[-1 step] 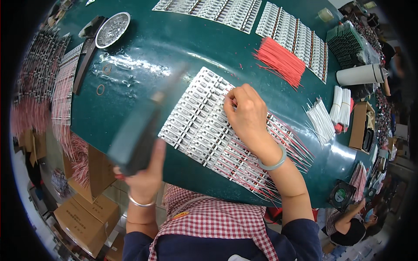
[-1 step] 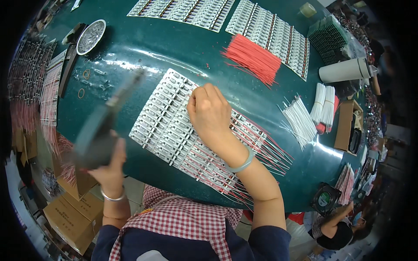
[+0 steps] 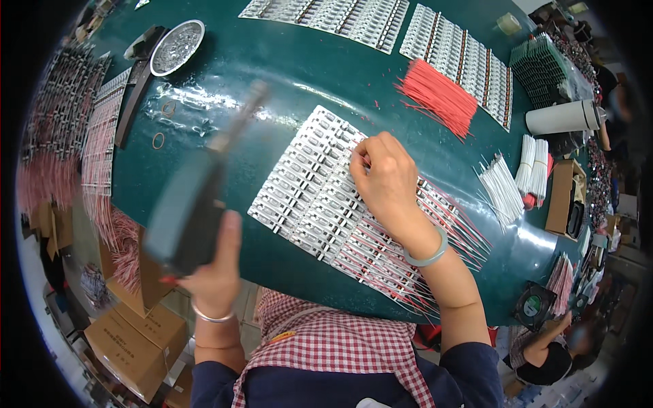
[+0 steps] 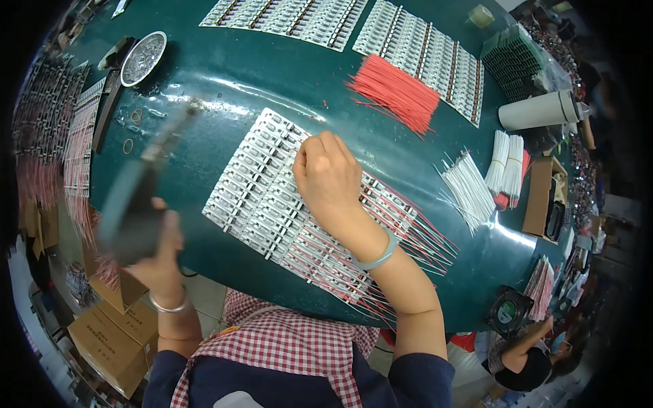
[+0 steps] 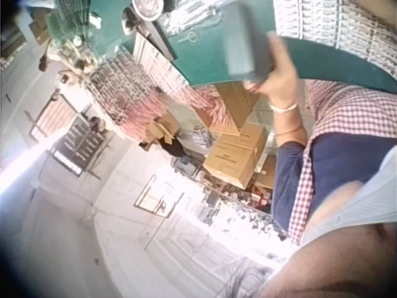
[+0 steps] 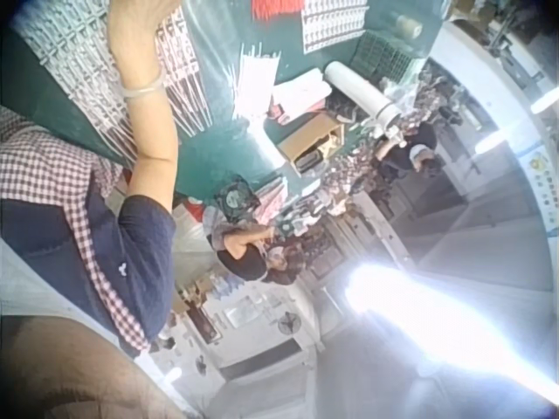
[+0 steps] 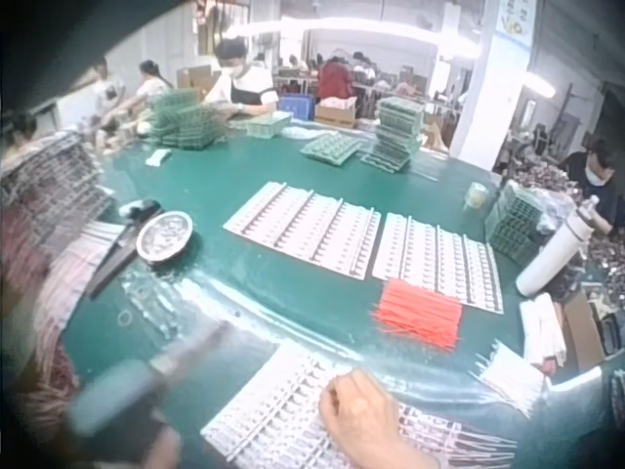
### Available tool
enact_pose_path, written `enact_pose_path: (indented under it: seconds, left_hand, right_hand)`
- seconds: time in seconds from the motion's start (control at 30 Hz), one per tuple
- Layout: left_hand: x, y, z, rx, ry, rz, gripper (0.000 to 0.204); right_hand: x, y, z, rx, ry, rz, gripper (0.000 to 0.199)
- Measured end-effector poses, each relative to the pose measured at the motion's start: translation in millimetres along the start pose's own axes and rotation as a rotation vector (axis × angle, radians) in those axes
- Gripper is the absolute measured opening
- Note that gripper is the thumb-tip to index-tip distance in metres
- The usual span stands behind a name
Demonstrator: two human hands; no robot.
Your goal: The person uses a soldering iron to attach red and white wires to a white plastic grid component on a green workbench. They repeatedly pick up individual wires, apply the soldering iron to the connection points, and place the finished wires into a pile on the table.
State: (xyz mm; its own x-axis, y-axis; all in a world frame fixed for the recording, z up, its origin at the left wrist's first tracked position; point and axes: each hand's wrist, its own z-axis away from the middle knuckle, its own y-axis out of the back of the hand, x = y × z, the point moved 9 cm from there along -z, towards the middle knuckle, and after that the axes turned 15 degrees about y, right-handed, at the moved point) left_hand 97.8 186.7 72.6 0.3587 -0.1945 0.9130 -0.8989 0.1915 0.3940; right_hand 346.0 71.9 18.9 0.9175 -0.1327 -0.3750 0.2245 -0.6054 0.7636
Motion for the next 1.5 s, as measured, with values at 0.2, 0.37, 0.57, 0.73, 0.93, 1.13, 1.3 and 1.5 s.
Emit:
enact_pose_path:
  seconds: [0.2,0.37,0.57,0.73,0.93,1.13,1.3,1.5]
  left_hand:
    - [73,66,-59,0.377,-0.285,0.168,0.023]
    - [-17,55,-196,0.292,0.033,-0.124,0.023]
    - [-31,42,-154,0.276,0.081,0.225,0.013]
    - [-14,22,-108,0.099,0.2,0.317,0.009]
    - [-28,36,-59,0.046,0.298,0.468,0.023]
    - [-37,37,-30,0.028,0.339,0.476,0.018]
    - [-43,43,-21,0.043,0.361,0.501,0.023]
    - [-44,47,-17,0.035,0.35,0.518,0.022]
  right_hand:
    - [3,-1,0,-0.035,-0.029,-0.022,0.012]
    - [-3,1,-2,-0.043,-0.021,-0.027,0.011]
    - [-7,-9,-4,-0.101,-0.006,-0.046,0.01]
    - [15,18,-7,-0.073,-0.041,-0.145,0.006]
    - [55,61,-28,0.029,0.211,0.447,0.018]
    - [97,42,-22,0.065,0.307,0.486,0.011]
    - [109,36,-24,0.065,0.261,0.477,0.001]
    - [121,41,-25,0.043,0.258,0.41,0.005]
